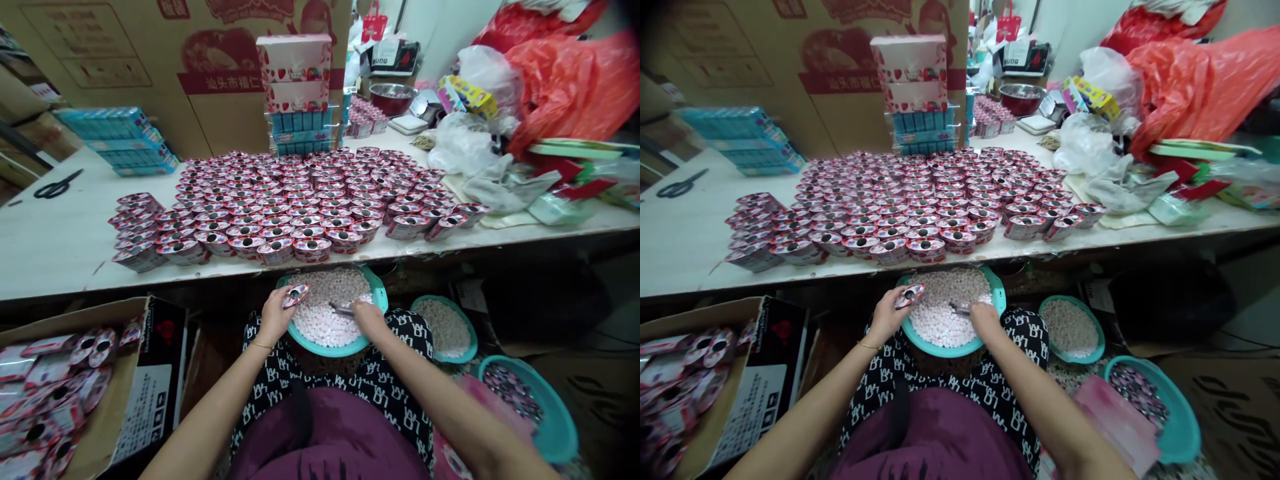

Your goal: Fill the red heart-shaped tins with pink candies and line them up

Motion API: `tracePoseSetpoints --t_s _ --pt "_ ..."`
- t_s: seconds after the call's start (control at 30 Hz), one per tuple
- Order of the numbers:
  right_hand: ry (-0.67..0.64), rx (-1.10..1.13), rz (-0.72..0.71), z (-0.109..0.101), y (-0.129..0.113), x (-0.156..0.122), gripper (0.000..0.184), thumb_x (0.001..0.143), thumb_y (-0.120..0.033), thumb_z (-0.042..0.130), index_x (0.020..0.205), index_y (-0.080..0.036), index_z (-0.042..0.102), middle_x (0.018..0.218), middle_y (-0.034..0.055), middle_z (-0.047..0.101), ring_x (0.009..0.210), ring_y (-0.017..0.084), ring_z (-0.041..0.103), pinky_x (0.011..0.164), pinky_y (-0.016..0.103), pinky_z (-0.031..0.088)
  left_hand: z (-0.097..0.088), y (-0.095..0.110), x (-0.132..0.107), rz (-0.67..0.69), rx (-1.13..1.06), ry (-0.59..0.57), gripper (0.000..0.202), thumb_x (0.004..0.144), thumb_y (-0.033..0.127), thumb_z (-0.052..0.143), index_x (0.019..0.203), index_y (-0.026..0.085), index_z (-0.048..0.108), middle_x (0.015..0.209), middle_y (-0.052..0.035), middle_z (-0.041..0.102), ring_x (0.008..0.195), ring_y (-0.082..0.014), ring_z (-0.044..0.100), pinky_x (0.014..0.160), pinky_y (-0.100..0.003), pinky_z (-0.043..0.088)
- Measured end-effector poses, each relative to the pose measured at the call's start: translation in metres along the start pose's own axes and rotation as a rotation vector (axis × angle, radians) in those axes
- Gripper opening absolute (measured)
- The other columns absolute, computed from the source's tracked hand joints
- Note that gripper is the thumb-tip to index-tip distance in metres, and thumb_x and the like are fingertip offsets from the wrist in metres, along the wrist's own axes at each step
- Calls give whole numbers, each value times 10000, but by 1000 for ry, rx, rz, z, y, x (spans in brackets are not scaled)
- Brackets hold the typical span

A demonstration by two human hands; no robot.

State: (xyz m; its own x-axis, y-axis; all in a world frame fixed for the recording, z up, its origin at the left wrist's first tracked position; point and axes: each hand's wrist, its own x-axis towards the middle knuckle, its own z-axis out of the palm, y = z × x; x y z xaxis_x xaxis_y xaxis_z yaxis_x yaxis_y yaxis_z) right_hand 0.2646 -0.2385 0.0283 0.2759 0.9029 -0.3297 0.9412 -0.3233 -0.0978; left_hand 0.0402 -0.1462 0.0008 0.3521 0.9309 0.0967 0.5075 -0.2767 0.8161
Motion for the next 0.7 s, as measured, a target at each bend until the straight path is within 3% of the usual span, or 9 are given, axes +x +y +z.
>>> tracePoseSetpoints --t_s 0.07,0.13,0.27,0.4,0.53,0.7 --pt "7 65 25 31 -14 11 317 788 -96 357 914 -162 641 913 120 650 885 197 589 731 282 412 -5 -7 -3 -45 -16 18 402 657 186 580 1057 190 545 980 -57 575 898 -178 554 825 -313 431" --pt "15 143 50 48 -23 20 309 792 -132 374 923 -180 651 918 110 657 901 208 585 722 283 412 -9 -12 -6 -90 -40 28 400 660 227 597 1055 190 545 990 -59 582 893 -180 560 821 -320 435" --pt "10 293 54 52 -12 29 281 790 -195 417 923 -215 665 915 58 673 843 182 600 673 250 423 -15 -19 -8 -141 -69 40 389 669 264 598 1045 180 545 985 -58 593 871 -175 569 804 -317 444" --pt "38 390 5 25 9 27 276 788 -207 435 956 -221 654 972 19 665 882 150 586 726 230 424 -12 -18 -6 -96 -30 39 381 665 228 590 1042 186 550 983 -54 584 887 -174 564 816 -307 439" --pt "103 396 -117 -26 8 13 261 780 -230 453 933 -229 664 945 21 669 884 151 577 751 232 412 2 -4 -3 -25 29 3 403 660 159 558 1063 181 549 1008 -67 572 929 -185 549 845 -308 426" --pt "83 -34 -196 -84 -21 -10 278 766 -162 412 834 -251 666 885 34 657 844 167 580 646 229 387 21 12 -3 37 25 -49 453 638 88 515 1079 187 544 1017 -64 566 955 -187 535 870 -306 414"
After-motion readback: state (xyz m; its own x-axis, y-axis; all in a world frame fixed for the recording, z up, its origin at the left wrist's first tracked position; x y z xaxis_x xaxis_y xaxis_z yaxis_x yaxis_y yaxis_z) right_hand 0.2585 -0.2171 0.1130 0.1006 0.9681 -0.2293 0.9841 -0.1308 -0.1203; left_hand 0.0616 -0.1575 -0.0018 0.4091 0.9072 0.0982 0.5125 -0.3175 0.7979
